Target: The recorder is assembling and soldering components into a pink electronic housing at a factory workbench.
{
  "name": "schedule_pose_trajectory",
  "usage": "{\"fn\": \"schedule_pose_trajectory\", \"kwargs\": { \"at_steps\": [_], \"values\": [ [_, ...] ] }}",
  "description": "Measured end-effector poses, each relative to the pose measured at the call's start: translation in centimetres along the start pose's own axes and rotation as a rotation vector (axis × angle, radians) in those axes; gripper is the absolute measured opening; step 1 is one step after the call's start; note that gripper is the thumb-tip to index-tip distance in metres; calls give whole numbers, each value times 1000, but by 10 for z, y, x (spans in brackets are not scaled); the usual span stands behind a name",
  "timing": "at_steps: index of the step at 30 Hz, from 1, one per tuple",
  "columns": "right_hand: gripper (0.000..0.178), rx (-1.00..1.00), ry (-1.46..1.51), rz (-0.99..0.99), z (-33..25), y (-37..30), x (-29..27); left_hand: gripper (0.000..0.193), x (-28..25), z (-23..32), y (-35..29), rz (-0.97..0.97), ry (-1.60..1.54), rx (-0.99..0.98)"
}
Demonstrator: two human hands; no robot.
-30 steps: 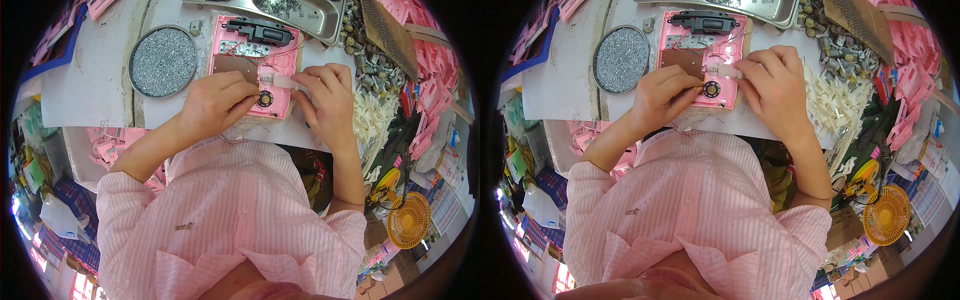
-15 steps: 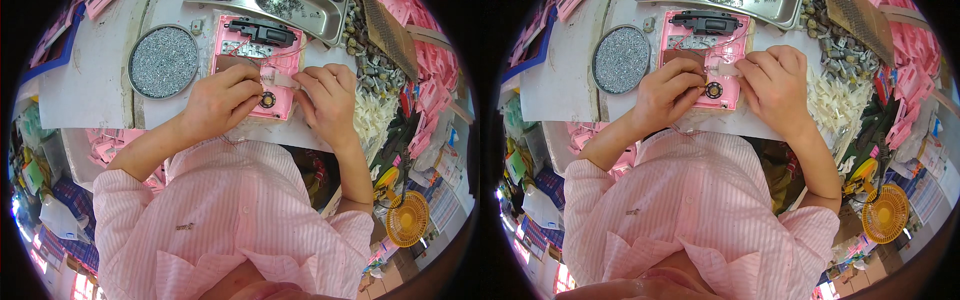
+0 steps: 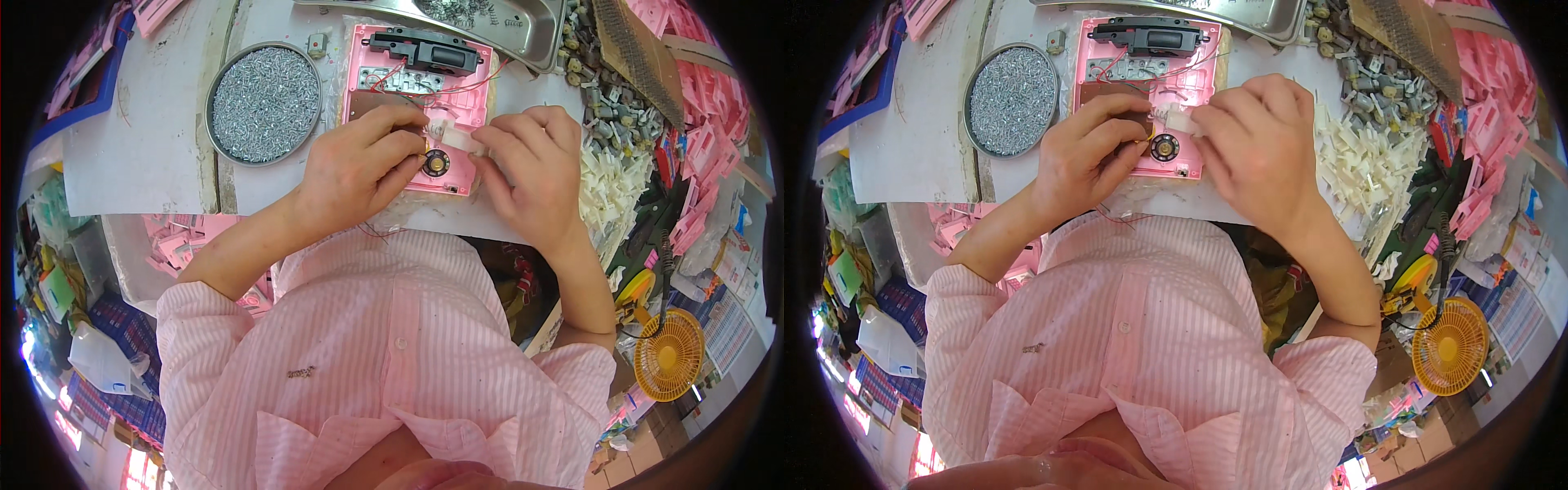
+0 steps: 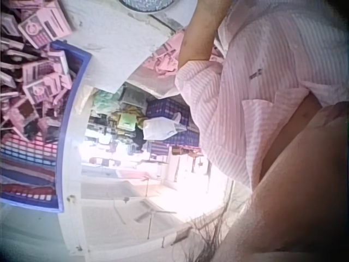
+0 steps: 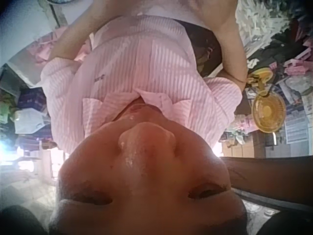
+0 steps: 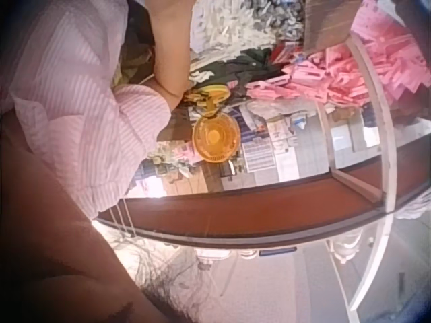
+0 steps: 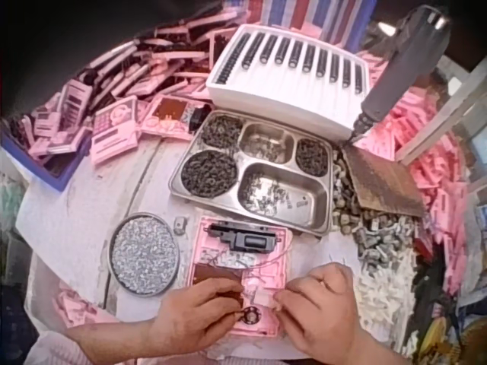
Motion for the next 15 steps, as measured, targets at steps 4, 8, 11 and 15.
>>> {"fn": "schedule_pose_trajectory", "kwargs": {
  "at_steps": [4,8,11,15],
  "values": [
    [26,222,397,16,35,-20,28,14,1,0,0,-25,3,27],
    [24,322,592,-23,43,-22,36,13,0,-1,0,-43,-30,22],
    [23,439,743,-104,48,-25,41,12,0,-1,-1,-45,-49,14],
    [24,277,462,-33,43,-17,22,12,2,0,-1,-64,-17,4]
  ]
}}
Point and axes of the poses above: each hand's wrist, its own y-axis towards the middle knuckle, its own x-axis out of the palm, z = x × y, the point moved 7 cm from there along y, towards the middle knuckle, and after that the axes turned 9 degrees about -y, right-handed, at the moved point
